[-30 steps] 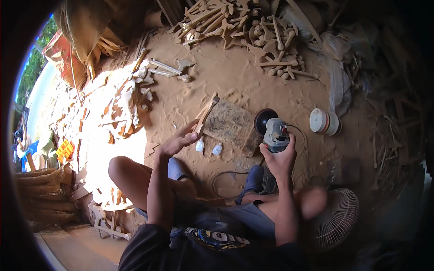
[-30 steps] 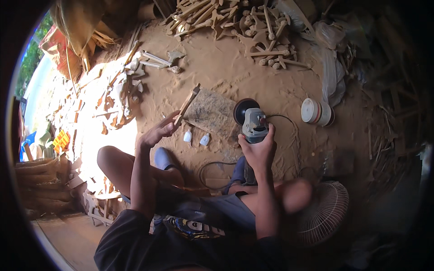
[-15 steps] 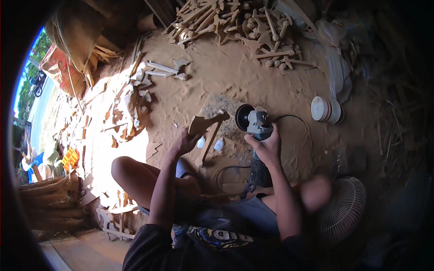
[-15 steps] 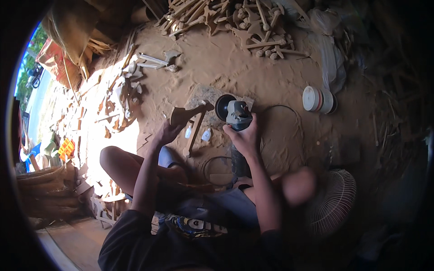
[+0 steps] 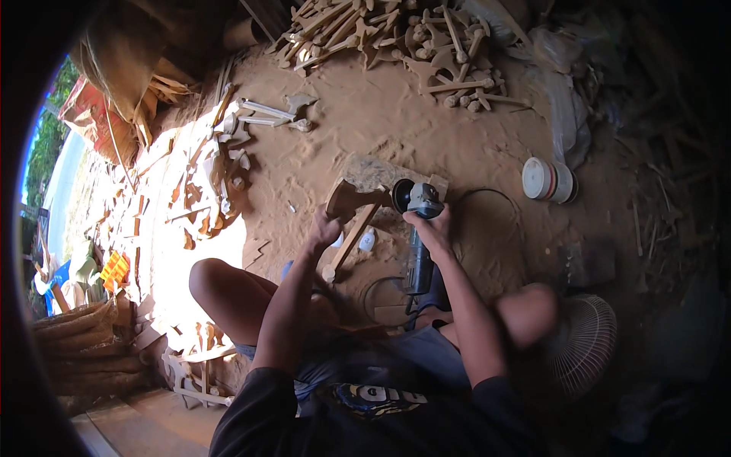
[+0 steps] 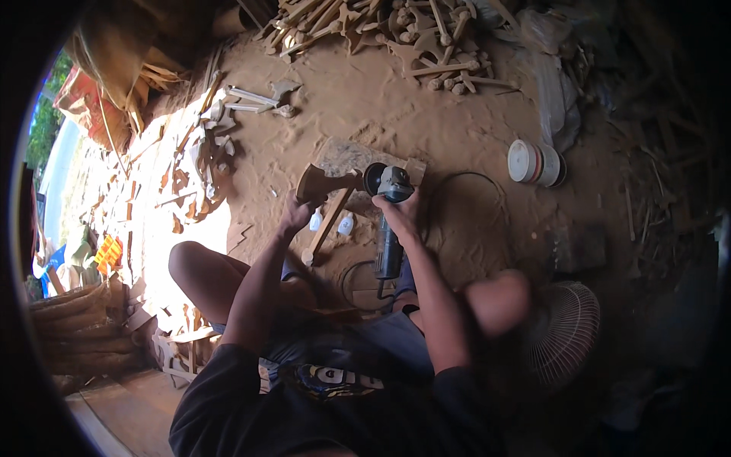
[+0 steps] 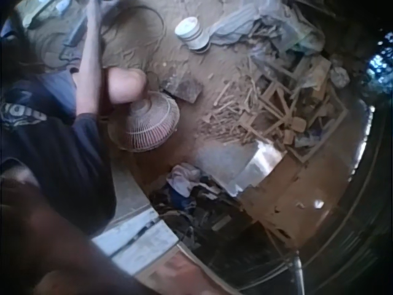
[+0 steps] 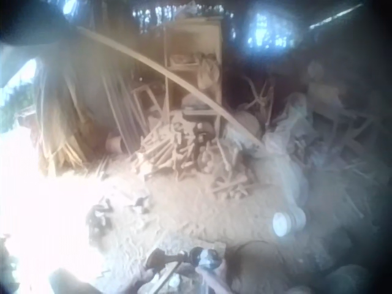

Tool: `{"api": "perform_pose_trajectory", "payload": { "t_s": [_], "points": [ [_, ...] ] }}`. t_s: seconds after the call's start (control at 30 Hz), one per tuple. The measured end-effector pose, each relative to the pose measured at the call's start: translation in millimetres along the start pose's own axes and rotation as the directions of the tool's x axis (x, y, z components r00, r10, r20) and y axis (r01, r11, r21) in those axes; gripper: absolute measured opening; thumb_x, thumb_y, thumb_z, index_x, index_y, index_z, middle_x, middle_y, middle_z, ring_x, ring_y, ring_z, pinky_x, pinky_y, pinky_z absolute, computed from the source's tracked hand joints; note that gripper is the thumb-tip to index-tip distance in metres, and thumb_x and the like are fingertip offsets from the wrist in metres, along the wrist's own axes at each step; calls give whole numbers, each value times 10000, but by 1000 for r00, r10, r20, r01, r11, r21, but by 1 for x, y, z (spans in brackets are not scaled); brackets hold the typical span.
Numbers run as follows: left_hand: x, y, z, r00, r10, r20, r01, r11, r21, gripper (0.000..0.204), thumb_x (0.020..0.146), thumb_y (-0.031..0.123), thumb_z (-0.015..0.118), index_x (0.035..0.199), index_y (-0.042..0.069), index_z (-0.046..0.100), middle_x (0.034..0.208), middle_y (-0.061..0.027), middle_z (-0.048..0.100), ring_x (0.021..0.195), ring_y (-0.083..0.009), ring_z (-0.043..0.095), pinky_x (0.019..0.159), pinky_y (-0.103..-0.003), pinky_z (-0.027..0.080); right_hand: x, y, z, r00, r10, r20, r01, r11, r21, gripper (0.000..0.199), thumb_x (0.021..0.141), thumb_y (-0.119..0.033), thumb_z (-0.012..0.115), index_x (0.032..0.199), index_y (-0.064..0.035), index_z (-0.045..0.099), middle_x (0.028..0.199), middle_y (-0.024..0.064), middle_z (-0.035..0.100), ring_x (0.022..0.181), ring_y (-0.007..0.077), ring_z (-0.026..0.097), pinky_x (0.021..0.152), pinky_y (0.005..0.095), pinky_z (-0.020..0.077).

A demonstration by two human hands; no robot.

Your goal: The person sands the surface and edges of a wooden axe using a power sander. The person holds the axe by its handle and head while moving the rotating sanding disc over the wood, and periodically turns the axe over to sand different sides.

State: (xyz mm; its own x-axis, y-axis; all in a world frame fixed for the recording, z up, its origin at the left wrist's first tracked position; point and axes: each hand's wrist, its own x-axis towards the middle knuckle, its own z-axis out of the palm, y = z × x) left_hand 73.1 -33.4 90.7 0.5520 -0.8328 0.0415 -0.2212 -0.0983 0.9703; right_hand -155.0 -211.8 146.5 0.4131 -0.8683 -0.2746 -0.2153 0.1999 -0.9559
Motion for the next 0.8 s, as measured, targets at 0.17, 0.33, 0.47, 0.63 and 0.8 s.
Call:
{"api": "perform_pose_trajectory", "payload": {
  "t_s": [0.17,0.33,0.47,0.63,0.8],
  "points": [
    [-2,10,-3,999,-50,16,49,998,48,209,943,7,659,1120,3,769,969,-47,788,873,-133,706,793,-318,566,8,8,7,997,73,32,-72,997,-32,796,692,-232,940,1302,24,498,1111,129,660,937,214,673,810,380,561],
    [3,11,-7,999,-37,1,37,999,-10,210,890,22,696,1085,-13,765,980,-91,795,898,-170,715,833,-360,578,21,16,14,1000,7,-7,-8,991,-132,852,692,-251,941,1350,20,471,1144,140,644,970,218,669,811,379,561],
    [-2,15,-9,998,-68,-1,68,997,44,187,933,103,744,1090,12,786,936,-39,793,868,-112,698,789,-320,561,17,2,4,999,-32,19,35,984,-172,836,689,-251,940,1331,27,483,1100,127,655,946,223,673,821,373,560],
    [-11,16,4,1000,8,-7,-8,998,55,280,894,72,656,1156,2,728,956,-141,771,870,-215,718,823,-373,572,34,-25,-6,987,-76,143,100,981,-168,809,680,-215,914,1305,71,486,1094,136,669,963,229,682,879,369,559],
    [-28,13,25,993,116,-13,-112,981,160,339,831,83,634,1154,17,710,882,-179,722,780,-334,687,774,-396,562,48,-40,-6,965,-186,183,246,884,-398,987,629,-239,892,1411,131,415,1229,252,630,1153,363,654,1034,434,515]
  ]
}}
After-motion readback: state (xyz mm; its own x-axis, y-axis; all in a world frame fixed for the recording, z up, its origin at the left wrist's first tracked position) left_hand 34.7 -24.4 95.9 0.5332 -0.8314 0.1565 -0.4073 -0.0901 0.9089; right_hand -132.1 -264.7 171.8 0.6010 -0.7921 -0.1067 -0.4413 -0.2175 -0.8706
